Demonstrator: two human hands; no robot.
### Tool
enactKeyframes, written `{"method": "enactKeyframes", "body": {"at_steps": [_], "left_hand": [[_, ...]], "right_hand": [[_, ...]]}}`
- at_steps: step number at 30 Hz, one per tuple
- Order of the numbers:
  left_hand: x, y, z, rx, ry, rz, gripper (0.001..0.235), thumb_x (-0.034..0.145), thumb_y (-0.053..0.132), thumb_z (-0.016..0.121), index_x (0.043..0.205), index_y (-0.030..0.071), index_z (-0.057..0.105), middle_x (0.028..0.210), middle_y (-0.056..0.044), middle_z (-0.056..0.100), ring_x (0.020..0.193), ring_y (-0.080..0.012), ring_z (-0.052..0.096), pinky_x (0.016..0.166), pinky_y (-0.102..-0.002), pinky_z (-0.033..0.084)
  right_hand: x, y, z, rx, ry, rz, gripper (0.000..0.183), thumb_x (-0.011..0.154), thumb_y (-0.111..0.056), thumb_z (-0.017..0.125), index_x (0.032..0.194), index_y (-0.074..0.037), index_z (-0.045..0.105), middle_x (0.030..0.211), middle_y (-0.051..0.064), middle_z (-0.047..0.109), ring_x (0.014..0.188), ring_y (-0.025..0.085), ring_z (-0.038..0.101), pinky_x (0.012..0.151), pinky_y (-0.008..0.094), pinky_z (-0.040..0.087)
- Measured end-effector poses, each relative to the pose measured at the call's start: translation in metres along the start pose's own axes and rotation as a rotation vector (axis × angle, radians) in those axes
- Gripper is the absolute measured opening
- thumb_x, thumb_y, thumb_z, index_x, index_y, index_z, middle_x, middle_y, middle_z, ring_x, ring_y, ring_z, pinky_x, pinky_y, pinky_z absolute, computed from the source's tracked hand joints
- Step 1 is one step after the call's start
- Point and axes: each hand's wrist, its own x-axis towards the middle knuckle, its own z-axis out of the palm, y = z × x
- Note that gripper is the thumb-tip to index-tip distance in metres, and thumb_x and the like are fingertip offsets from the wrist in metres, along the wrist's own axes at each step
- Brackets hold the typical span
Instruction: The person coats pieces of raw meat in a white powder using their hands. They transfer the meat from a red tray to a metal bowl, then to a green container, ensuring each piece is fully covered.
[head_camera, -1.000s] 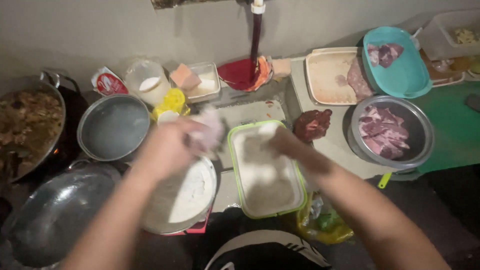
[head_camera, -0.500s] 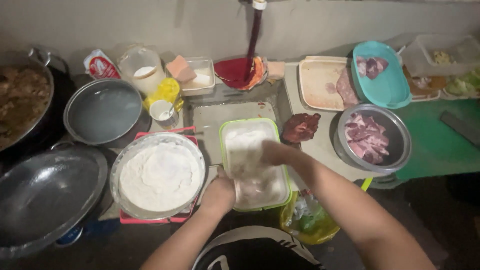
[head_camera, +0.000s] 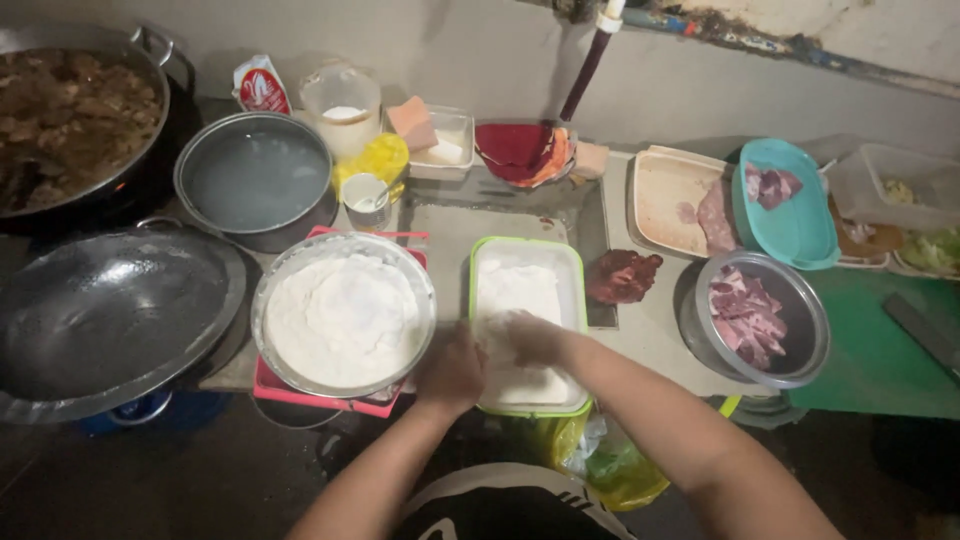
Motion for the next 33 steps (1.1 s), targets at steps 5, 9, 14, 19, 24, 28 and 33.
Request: {"method": "enactKeyframes", "body": {"at_steps": [5, 9, 14, 19, 24, 28, 33], "left_hand": [[0.001, -0.007, 0.025, 0.050, 0.144, 0.038, 0.048, 0.088, 0.028, 0.041, 0.129, 0.004, 0.045, 0.072, -0.010, 0.071, 0.074, -0.0281, 0.073, 0.060, -0.039, 0.059], [-0.001, -0.010, 0.023, -0.089, 0.147, 0.042, 0.047, 0.090, 0.025, 0.039, 0.128, 0.000, 0.047, 0.073, -0.018, 0.070, 0.073, -0.0331, 0.073, 0.058, -0.043, 0.057], [0.017, -0.026, 0.053, -0.108, 0.304, 0.144, 0.057, 0.087, 0.026, 0.043, 0.138, 0.001, 0.042, 0.083, -0.021, 0.066, 0.081, -0.0384, 0.069, 0.066, -0.047, 0.055], [0.025, -0.028, 0.046, -0.091, 0.377, 0.200, 0.054, 0.085, 0.026, 0.047, 0.132, 0.000, 0.047, 0.080, -0.017, 0.067, 0.078, -0.0344, 0.070, 0.066, -0.044, 0.055], [0.025, -0.029, 0.050, -0.144, 0.448, 0.239, 0.043, 0.084, 0.024, 0.050, 0.116, -0.004, 0.057, 0.078, -0.020, 0.065, 0.074, -0.0375, 0.068, 0.065, -0.045, 0.054], [0.032, -0.031, 0.059, -0.099, 0.548, 0.273, 0.049, 0.083, 0.027, 0.052, 0.123, -0.002, 0.055, 0.084, -0.020, 0.066, 0.078, -0.0360, 0.069, 0.069, -0.044, 0.054], [0.026, -0.031, 0.054, -0.090, 0.564, 0.255, 0.058, 0.081, 0.026, 0.050, 0.131, -0.003, 0.053, 0.088, -0.023, 0.066, 0.081, -0.0371, 0.069, 0.072, -0.045, 0.054]], "right_hand": [[0.001, 0.017, 0.000, -1.153, 0.124, -0.557, 0.034, 0.078, -0.032, 0.070, 0.105, -0.012, 0.065, 0.093, 0.008, 0.067, 0.091, 0.026, 0.067, 0.081, 0.041, 0.053], [-0.078, -0.010, -0.023, -1.353, -0.046, -1.017, 0.030, 0.086, -0.012, 0.064, 0.102, 0.013, 0.066, 0.092, 0.027, 0.070, 0.092, 0.044, 0.066, 0.093, 0.051, 0.049], [-0.135, -0.047, -0.011, -0.637, -0.008, -0.582, 0.045, 0.075, -0.021, 0.071, 0.111, 0.005, 0.063, 0.104, 0.028, 0.067, 0.107, 0.045, 0.062, 0.096, 0.056, 0.049], [-0.145, -0.042, -0.044, -0.725, 0.043, -0.770, 0.022, 0.067, -0.014, 0.059, 0.073, 0.007, 0.064, 0.065, 0.028, 0.063, 0.065, 0.041, 0.066, 0.061, 0.050, 0.051], [-0.150, -0.050, -0.028, -0.788, 0.463, -0.537, 0.011, 0.066, -0.016, 0.066, 0.074, -0.009, 0.065, 0.071, 0.013, 0.069, 0.076, 0.030, 0.073, 0.063, 0.040, 0.057], [-0.049, -0.012, 0.016, -0.655, 0.512, -0.290, 0.027, 0.072, -0.028, 0.070, 0.095, -0.014, 0.067, 0.094, 0.015, 0.068, 0.095, 0.032, 0.068, 0.077, 0.047, 0.055], [-0.137, -0.038, 0.050, -0.531, 0.469, -0.266, 0.042, 0.074, -0.018, 0.070, 0.112, -0.001, 0.065, 0.103, 0.022, 0.067, 0.099, 0.036, 0.069, 0.081, 0.044, 0.059]]}}
